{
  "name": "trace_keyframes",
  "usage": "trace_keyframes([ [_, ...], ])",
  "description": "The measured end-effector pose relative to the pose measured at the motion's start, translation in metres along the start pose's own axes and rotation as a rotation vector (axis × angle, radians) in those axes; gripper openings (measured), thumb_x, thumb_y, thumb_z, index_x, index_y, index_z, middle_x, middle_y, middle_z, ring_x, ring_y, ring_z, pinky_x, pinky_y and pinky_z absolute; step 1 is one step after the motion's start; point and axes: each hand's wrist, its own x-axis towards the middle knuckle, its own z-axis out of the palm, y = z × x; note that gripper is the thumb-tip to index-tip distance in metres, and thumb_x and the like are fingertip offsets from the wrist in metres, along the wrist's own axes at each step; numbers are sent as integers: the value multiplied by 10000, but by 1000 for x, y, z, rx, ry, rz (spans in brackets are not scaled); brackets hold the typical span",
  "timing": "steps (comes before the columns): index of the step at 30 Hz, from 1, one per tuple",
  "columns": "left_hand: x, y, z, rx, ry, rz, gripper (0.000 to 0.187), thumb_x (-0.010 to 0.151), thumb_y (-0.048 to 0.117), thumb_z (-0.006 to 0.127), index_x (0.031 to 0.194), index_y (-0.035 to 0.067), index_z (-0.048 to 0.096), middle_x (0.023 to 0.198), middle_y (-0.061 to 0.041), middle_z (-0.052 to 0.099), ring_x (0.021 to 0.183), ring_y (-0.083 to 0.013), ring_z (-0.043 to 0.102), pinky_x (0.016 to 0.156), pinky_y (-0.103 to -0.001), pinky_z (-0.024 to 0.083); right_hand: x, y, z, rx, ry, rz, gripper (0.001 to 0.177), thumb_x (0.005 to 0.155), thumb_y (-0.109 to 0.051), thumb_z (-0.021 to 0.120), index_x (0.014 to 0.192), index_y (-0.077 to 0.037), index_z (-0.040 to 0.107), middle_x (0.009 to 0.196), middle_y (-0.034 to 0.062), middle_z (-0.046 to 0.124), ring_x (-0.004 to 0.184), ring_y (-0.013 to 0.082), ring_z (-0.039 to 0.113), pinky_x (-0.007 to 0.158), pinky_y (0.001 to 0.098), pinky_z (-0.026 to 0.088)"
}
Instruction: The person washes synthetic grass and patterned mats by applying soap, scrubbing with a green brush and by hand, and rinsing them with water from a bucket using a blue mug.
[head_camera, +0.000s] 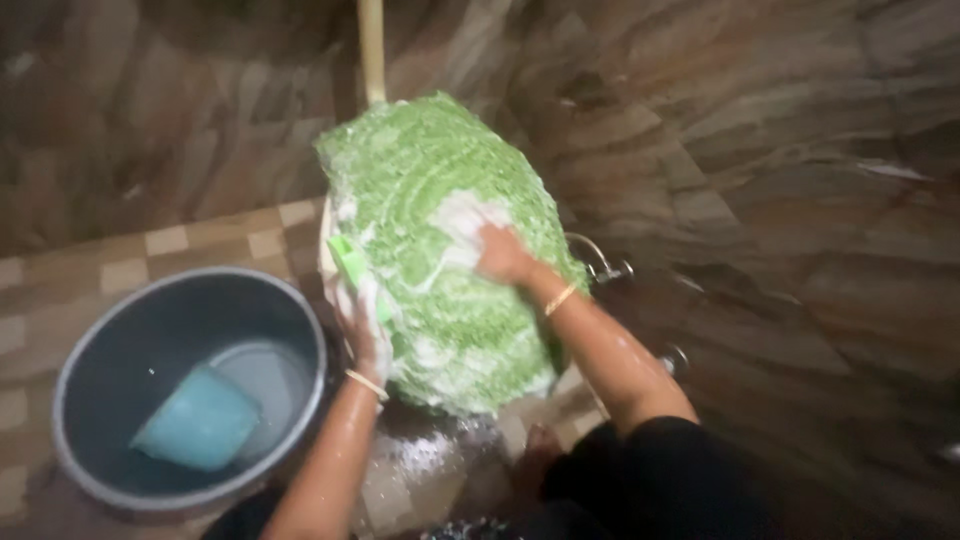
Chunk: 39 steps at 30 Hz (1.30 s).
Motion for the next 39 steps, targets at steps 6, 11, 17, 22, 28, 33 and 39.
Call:
trace_keyframes([
  [6,-1,1,-1,-9,0,-20,407,1014,294,621,1287,-4,582,1197,-114,584,1083,-231,569,971,-373,467,-22,-29,36,-174,184,236,746,977,-459,681,1596,-114,447,1645,220,377,1555,411,235,1261,545,174],
  [11,1,-20,-4,-183,2,-30,470,977,253,660,1351,-8,545,1221,-103,596,1091,-223,570,974,-378,478,-64,-56,17,35,-100,-44,944,760,-595,747,1527,-147,427,1607,151,356,1505,322,269,1222,520,183],
  [17,-7,-58,-19,310,-77,124,828,890,223,774,1537,-47,333,1533,-251,380,1410,-402,372,1172,-469,289,-37,-5,28,-37,72,608,698,977,-478,663,1559,-142,472,1629,174,420,1541,331,344,1263,493,267],
  [22,0,-63,-17,369,-130,223,828,829,227,788,1514,-15,389,1534,-255,385,1437,-430,363,1196,-488,288,-68,-120,36,-19,-72,169,803,761,-443,755,1482,-171,527,1563,198,427,1468,371,331,1197,493,207],
  [28,-4,-31,-20,407,-153,296,682,877,201,736,1468,-25,479,1549,-229,429,1471,-407,374,1242,-487,284,-92,-17,-15,-82,250,635,624,954,-454,643,1508,-187,538,1612,183,408,1484,367,372,1218,504,283],
  [33,-8,-24,-18,430,-157,280,646,892,232,756,1425,-31,502,1519,-235,436,1441,-404,382,1214,-484,293,-81,-98,37,-172,83,531,747,838,-474,716,1501,-200,510,1618,177,387,1540,399,263,1224,541,205],
  [39,-8,-40,-22,468,-166,248,654,899,236,744,1437,-32,485,1520,-247,432,1445,-415,371,1211,-484,284,-120,-146,21,-70,161,271,773,833,-453,706,1514,-154,497,1567,165,474,1473,360,362,1215,534,208],
])
